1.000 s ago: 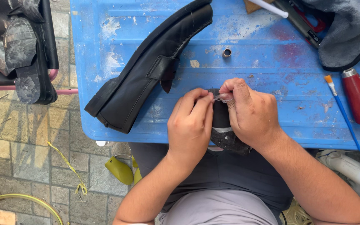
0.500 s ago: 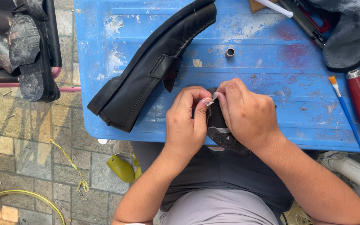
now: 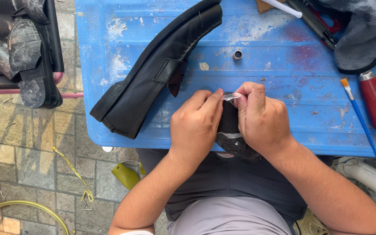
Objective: The person removes the old sole from a black shoe by hand, peeling away the worn material and cleaning the surface. They then handle a separate black shoe sole, preparing it for attachment.
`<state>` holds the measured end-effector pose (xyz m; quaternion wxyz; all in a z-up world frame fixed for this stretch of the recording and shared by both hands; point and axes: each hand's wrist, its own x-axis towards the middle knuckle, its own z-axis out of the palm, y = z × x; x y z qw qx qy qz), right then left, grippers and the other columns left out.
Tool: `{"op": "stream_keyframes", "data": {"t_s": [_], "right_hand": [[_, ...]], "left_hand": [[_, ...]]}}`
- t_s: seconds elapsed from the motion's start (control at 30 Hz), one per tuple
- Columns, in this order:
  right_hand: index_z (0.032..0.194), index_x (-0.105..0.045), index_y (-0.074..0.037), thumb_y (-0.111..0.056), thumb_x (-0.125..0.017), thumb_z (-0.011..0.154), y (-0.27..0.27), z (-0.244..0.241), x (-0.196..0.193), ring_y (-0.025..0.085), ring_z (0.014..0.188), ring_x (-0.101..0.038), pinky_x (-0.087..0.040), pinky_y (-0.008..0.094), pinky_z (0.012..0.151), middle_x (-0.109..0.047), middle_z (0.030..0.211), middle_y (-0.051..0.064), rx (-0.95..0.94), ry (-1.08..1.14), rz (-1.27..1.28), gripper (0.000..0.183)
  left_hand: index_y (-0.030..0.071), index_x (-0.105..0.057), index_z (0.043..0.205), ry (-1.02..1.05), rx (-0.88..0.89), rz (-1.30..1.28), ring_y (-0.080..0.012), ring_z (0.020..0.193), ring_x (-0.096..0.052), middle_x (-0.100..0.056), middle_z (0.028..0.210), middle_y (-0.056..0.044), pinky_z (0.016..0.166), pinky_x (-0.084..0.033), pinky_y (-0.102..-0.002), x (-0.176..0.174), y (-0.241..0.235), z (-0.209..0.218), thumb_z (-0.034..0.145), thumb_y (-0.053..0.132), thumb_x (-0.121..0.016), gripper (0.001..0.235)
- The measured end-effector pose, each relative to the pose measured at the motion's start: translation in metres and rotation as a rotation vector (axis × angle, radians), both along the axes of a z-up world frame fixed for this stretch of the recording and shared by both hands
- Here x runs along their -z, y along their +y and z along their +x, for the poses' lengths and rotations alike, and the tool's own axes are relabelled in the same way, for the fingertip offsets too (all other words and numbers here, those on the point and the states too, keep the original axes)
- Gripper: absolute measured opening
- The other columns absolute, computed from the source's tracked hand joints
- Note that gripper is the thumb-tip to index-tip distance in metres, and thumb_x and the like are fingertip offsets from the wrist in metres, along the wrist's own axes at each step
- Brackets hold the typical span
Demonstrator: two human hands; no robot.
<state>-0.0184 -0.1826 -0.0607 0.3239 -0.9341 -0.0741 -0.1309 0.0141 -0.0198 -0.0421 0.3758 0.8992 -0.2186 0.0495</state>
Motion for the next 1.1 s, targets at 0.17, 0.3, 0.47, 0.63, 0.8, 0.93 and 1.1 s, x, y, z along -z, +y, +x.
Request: {"op": "stream_keyframes", "data": {"t_s": [0.17,0.3,0.47,0.63,0.8,0.93,1.1], "right_hand": [[0.117,-0.06,0.002,-0.014,-0.068,0.095,0.005,0.005,-0.022,0.025,0.062,-0.067,-0.052,0.037,0.055,-0.067,0.084,0.011,-0.033,0.0,-0.1,0.028],[0.113,-0.07,-0.007,-0.018,-0.073,0.096,0.008,0.012,-0.031,0.027,0.061,-0.067,-0.051,0.037,0.053,-0.067,0.084,0.01,-0.03,0.087,-0.152,0.021],[0.109,-0.069,-0.003,-0.009,-0.066,0.101,0.008,0.01,-0.023,0.029,0.068,-0.068,-0.054,0.038,0.059,-0.07,0.092,0.011,-0.014,0.033,-0.128,0.01],[0.109,-0.063,0.002,-0.003,-0.061,0.104,0.004,0.006,-0.012,0.031,0.068,-0.069,-0.054,0.04,0.06,-0.071,0.094,0.015,0.001,0.004,-0.094,0.007],[0.111,-0.057,0.004,-0.003,-0.059,0.107,-0.001,0.002,-0.004,0.032,0.07,-0.07,-0.054,0.041,0.061,-0.07,0.083,0.014,0.023,0.024,-0.029,0.008],[0.111,-0.056,0.003,-0.002,-0.057,0.108,-0.001,0.001,-0.002,0.028,0.068,-0.071,-0.054,0.038,0.06,-0.069,0.081,0.012,0.004,0.041,0.018,0.006],[0.106,-0.06,0.001,-0.005,-0.063,0.106,0.002,0.006,-0.013,0.028,0.067,-0.069,-0.053,0.038,0.058,-0.07,0.084,0.013,0.02,0.045,-0.021,0.008]], "left_hand": [[0.005,-0.062,0.104,-0.019,-0.028,-0.004,-0.0296,0.08,-0.067,-0.063,0.096,-0.009,0.069,-0.053,-0.04,0.009,-0.002,0.001,0.102,0.011,-0.065,0.007],[0.004,-0.057,0.106,0.042,-0.053,-0.064,-0.0293,0.078,-0.066,-0.062,0.099,-0.01,0.066,-0.053,-0.039,0.011,-0.001,0.001,0.105,0.011,-0.061,0.008],[0.003,-0.055,0.108,0.033,-0.039,-0.101,-0.0289,0.081,-0.066,-0.062,0.105,-0.011,0.068,-0.054,-0.039,0.011,0.0,0.0,0.107,0.011,-0.058,0.008],[0.006,-0.056,0.113,-0.075,0.033,-0.1,-0.0262,0.097,-0.069,-0.065,0.114,-0.007,0.08,-0.056,-0.036,0.004,-0.003,0.002,0.107,0.01,-0.061,0.008],[0.009,-0.066,0.11,-0.057,0.022,0.025,-0.0248,0.083,-0.067,-0.063,0.094,-0.005,0.069,-0.052,-0.037,-0.007,-0.004,0.005,0.092,0.012,-0.073,0.02],[0.014,-0.07,0.108,0.052,-0.026,0.029,-0.0205,0.08,-0.067,-0.063,0.091,-0.001,0.067,-0.052,-0.034,-0.007,0.002,0.006,0.093,0.015,-0.075,0.015],[0.008,-0.064,0.105,-0.044,-0.012,0.053,-0.027,0.088,-0.065,-0.061,0.097,-0.007,0.076,-0.053,-0.038,0.007,-0.004,0.009,0.095,0.011,-0.07,0.013]]}}
